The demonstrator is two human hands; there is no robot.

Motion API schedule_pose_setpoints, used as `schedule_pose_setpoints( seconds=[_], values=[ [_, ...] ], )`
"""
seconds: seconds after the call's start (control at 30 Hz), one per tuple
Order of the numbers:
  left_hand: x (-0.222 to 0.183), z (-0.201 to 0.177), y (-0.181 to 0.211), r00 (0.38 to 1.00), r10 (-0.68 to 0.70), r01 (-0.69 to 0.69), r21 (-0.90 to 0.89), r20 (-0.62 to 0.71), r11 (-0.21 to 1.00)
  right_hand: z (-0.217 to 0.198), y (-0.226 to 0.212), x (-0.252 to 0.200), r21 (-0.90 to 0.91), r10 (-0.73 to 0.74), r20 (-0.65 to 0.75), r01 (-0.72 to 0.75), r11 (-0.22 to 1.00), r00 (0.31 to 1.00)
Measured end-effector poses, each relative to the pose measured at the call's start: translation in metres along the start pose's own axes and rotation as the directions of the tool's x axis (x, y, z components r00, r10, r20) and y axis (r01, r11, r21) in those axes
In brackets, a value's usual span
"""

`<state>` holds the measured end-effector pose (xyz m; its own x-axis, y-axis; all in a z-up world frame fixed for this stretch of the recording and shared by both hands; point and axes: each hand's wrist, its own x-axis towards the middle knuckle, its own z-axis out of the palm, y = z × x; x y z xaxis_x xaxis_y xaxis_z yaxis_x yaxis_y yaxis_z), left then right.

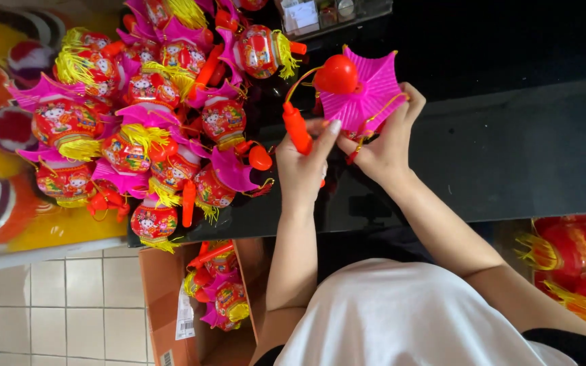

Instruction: Assembling small decorative lanterns by attaching plastic handles and electronic components.

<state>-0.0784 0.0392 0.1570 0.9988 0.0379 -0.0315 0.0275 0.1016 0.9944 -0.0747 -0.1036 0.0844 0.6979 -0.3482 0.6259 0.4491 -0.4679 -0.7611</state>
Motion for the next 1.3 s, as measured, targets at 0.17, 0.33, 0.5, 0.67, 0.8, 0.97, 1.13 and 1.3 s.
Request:
schedule_pose_setpoints(
  seconds=[0.17, 0.33, 0.5, 0.67, 0.8, 0.97, 1.13, 1.3],
  values=[
    [0.008, -0.006, -0.02, 0.994, 0.04, -0.04, -0.002, -0.1, 0.999, 0.009, 0.01, -0.009, -0.127, -0.071, -0.064, 0.063, 0.99, 0.995],
    [0.008, -0.012, -0.028, 0.982, 0.088, -0.084, 0.027, -0.167, 0.996, 0.008, 0.013, -0.013, -0.142, -0.069, -0.094, 0.055, 0.988, 0.993],
    [0.013, -0.026, -0.029, 0.979, 0.169, -0.171, -0.008, -0.114, 0.985, 0.006, 0.014, -0.008, -0.048, -0.054, -0.077, 0.05, 0.998, 0.996],
    [0.011, -0.014, -0.041, 0.985, 0.172, -0.173, -0.044, -0.03, 0.984, 0.018, 0.015, -0.026, -0.114, -0.118, -0.086, 0.108, 0.988, 0.989],
    [0.006, -0.011, -0.038, 0.986, 0.016, -0.054, -0.228, -0.164, 0.972, 0.022, -0.001, -0.045, -0.08, -0.182, 0.0, 0.181, 0.98, 0.983],
    [0.024, -0.054, -0.053, 0.995, 0.032, -0.053, -0.223, -0.093, 0.973, -0.004, 0.02, -0.025, 0.406, -0.055, 0.026, 0.04, 0.913, 0.998],
    [0.01, -0.056, -0.033, 0.982, 0.173, -0.156, -0.194, 0.075, 0.968, -0.024, -0.015, 0.06, 0.493, 0.126, 0.324, -0.281, 0.823, 0.938],
    [0.003, -0.054, -0.006, 0.966, 0.087, -0.084, -0.021, 0.244, 0.996, -0.019, -0.06, 0.102, 0.16, 0.113, 0.833, -0.432, 0.888, 0.542]
  ],
)
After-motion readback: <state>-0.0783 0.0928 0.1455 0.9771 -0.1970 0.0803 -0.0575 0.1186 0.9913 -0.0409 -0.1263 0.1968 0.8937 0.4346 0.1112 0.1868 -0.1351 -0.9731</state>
